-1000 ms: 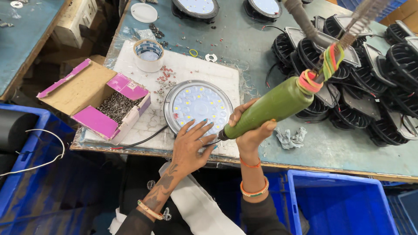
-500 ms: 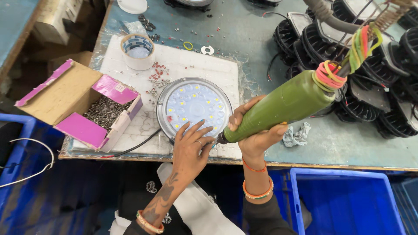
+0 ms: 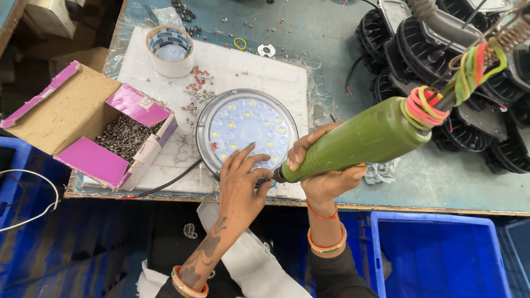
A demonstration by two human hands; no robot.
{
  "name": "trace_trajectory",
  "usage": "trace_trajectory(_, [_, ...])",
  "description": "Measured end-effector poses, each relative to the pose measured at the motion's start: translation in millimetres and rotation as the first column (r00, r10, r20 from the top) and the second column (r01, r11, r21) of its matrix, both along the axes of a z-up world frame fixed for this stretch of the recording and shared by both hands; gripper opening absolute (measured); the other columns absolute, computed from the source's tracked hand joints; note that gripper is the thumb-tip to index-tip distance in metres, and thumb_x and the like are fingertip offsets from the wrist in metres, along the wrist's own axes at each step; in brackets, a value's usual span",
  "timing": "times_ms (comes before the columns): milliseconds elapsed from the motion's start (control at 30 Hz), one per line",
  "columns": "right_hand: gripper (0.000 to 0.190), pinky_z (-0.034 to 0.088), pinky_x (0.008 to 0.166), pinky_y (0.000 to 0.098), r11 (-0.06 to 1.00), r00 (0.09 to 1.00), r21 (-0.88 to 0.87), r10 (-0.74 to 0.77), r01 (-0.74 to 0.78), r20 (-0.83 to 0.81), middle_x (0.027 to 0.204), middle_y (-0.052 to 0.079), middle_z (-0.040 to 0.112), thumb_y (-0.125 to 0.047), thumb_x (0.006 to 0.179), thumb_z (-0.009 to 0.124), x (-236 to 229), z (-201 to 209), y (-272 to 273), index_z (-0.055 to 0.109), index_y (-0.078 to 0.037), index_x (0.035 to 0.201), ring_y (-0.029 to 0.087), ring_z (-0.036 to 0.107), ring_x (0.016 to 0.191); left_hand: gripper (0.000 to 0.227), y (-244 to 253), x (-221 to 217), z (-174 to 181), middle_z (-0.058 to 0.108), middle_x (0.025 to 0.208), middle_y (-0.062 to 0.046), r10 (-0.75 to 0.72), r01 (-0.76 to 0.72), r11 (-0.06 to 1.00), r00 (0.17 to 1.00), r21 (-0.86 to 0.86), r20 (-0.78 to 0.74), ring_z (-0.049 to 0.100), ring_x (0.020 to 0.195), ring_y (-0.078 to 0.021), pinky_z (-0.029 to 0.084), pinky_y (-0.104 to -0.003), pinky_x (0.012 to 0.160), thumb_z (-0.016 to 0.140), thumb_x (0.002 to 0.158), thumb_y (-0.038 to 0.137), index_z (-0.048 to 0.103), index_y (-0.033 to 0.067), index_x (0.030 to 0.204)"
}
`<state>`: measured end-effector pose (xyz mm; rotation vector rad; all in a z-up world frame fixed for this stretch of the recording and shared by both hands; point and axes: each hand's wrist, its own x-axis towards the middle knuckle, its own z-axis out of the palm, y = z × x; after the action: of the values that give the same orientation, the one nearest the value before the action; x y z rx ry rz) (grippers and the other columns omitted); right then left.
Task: The person places a clear plastic cover over a circular LED light fixture and secures it by driving screws around the perimeter with a green electric screwdriver. The person handles the fixture and the tool throughout the process.
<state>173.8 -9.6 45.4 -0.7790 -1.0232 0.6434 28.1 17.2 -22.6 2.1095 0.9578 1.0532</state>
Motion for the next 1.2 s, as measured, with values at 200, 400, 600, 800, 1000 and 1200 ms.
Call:
trace_trajectory(200, [0.095, 0.049, 0.051, 0.0334, 1.000, 0.999, 0.011, -0.029, 0.030, -0.024, 0.081, 0.013, 0.049, -0.090, 0.081, 0.052, -0.2, 2.0, -0.3, 0.045, 0.002, 0.105, 0.022, 0.055, 0.056, 0.012, -1.2, 0.0, -0.3, 0.069, 0.122, -0.003, 0.004, -0.004, 1.000, 1.000, 0.004, 0.010, 0.047, 0.138, -0.0296, 0.029, -0.050, 0.117, 0.078, 0.072, 0.006, 0.076, 0.0127, 0.081])
trace_trajectory(400, [0.095, 0.047, 0.053, 0.0316, 0.998, 0.998, -0.004, 0.058, -0.058, 0.006, 0.071, 0.015, 0.053, -0.091, 0.083, 0.049, -0.5, 2.6, -0.6, 0.045, 0.001, 0.108, 0.021, 0.054, 0.055, 0.009, -1.7, 0.0, -0.7, 0.069, 0.121, -0.003, 0.014, -0.014, 1.000, 0.999, 0.010, 0.037, 0.048, 0.138, -0.0292, 0.029, -0.050, 0.118, 0.078, 0.074, 0.006, 0.075, 0.0107, 0.081])
trace_trajectory(600, [0.096, 0.048, 0.054, 0.0312, 0.994, 0.995, 0.038, 0.098, -0.098, 0.004, 0.067, 0.013, 0.052, -0.092, 0.083, 0.046, 1.9, -1.3, 0.0, 0.046, 0.001, 0.108, 0.021, 0.055, 0.056, 0.010, -1.6, 0.3, -0.7, 0.069, 0.119, -0.003, 0.025, -0.025, 0.999, 0.999, 0.023, 0.037, 0.051, 0.136, -0.0283, 0.031, -0.050, 0.118, 0.078, 0.072, 0.006, 0.075, 0.0123, 0.080])
trace_trajectory(800, [0.096, 0.048, 0.052, 0.0310, 0.999, 0.998, -0.006, 0.043, -0.043, 0.056, 0.064, 0.014, 0.052, -0.093, 0.082, 0.047, -0.2, 1.3, -0.5, 0.045, 0.000, 0.106, 0.021, 0.054, 0.053, 0.008, -3.1, 0.2, -2.2, 0.069, 0.120, -0.003, 0.028, -0.030, 0.999, 0.998, 0.040, 0.051, 0.051, 0.135, -0.0278, 0.031, -0.049, 0.118, 0.077, 0.075, 0.008, 0.075, 0.0119, 0.082])
trace_trajectory(1000, [0.091, 0.049, 0.055, 0.0362, 0.999, 0.999, -0.024, 0.029, -0.030, -0.029, 0.068, 0.013, 0.051, -0.089, 0.084, 0.048, 0.5, 7.0, -2.6, 0.047, 0.001, 0.101, 0.022, 0.053, 0.057, 0.011, -5.3, -2.5, -3.7, 0.069, 0.121, -0.003, 0.011, -0.015, 0.996, 0.999, 0.087, 0.040, 0.053, 0.134, -0.0249, 0.030, -0.050, 0.118, 0.075, 0.080, 0.008, 0.074, 0.0097, 0.090])
trace_trajectory(1200, [0.097, 0.046, 0.051, 0.0330, 0.991, 0.992, 0.028, 0.129, -0.129, 0.002, 0.065, 0.015, 0.050, -0.093, 0.084, 0.047, 5.2, 0.5, 3.4, 0.047, 0.003, 0.100, 0.022, 0.052, 0.052, 0.011, -5.9, -2.7, -5.2, 0.069, 0.121, -0.003, 0.010, -0.015, 0.995, 0.999, 0.101, 0.048, 0.054, 0.133, -0.0246, 0.030, -0.051, 0.117, 0.074, 0.079, 0.009, 0.074, 0.0092, 0.090])
